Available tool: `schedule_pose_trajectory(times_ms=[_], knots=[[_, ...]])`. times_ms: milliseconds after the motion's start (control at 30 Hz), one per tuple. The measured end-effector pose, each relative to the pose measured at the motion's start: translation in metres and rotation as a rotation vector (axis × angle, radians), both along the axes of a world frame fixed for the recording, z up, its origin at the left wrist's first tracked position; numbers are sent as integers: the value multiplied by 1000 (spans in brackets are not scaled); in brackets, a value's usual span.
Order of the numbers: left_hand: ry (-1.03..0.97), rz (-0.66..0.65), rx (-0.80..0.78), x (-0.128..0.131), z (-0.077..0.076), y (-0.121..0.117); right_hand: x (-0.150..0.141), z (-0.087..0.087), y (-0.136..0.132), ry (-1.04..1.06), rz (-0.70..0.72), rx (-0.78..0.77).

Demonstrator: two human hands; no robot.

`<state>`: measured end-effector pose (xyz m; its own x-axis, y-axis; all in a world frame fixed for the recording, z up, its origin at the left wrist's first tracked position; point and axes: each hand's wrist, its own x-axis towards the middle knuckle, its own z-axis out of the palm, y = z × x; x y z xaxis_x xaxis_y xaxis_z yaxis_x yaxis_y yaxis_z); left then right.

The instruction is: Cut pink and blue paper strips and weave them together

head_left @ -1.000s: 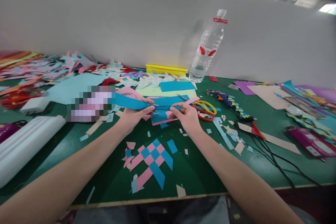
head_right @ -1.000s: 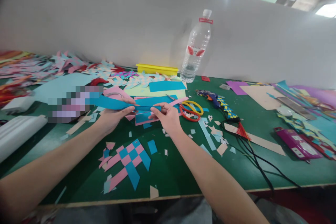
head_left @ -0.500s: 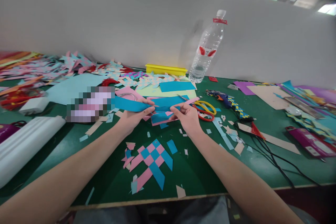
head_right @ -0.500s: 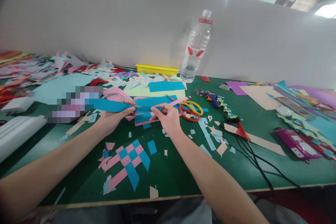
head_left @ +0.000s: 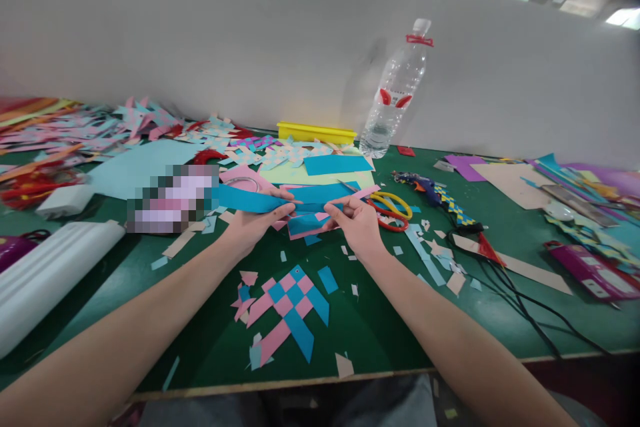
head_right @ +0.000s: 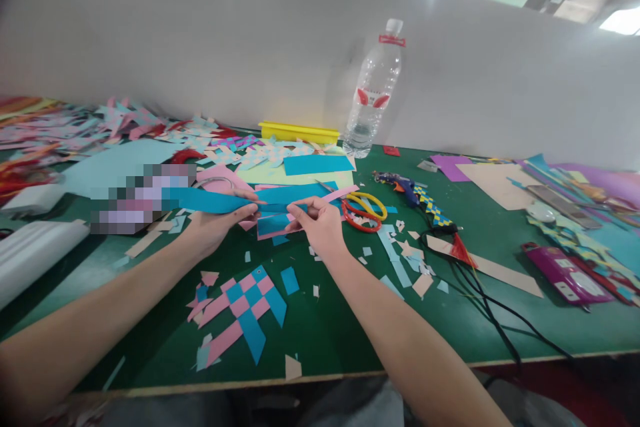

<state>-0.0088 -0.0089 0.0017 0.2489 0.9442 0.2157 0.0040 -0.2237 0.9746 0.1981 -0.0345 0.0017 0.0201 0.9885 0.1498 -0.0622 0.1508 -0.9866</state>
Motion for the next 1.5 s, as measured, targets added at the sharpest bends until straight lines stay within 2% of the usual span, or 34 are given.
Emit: schedule_pose_trajectory(times_ms=[733, 1000, 1167, 1367, 1500], knots=[[-31, 48, -40, -1, -3, 0, 1, 3, -2, -49, -8, -18], [-95, 24, -42, 3, -5, 1, 2, 1, 1, -72, -25, -24], [-195, 8, -144, 8, -4, 2, 5, 0, 6, -42, -26, -9], [-342, -61, -396, 15, 8, 9, 6, 0, 8, 41, -77, 21], [-376, -92, -398, 26, 9, 9, 5, 1, 6, 80, -73, 43]])
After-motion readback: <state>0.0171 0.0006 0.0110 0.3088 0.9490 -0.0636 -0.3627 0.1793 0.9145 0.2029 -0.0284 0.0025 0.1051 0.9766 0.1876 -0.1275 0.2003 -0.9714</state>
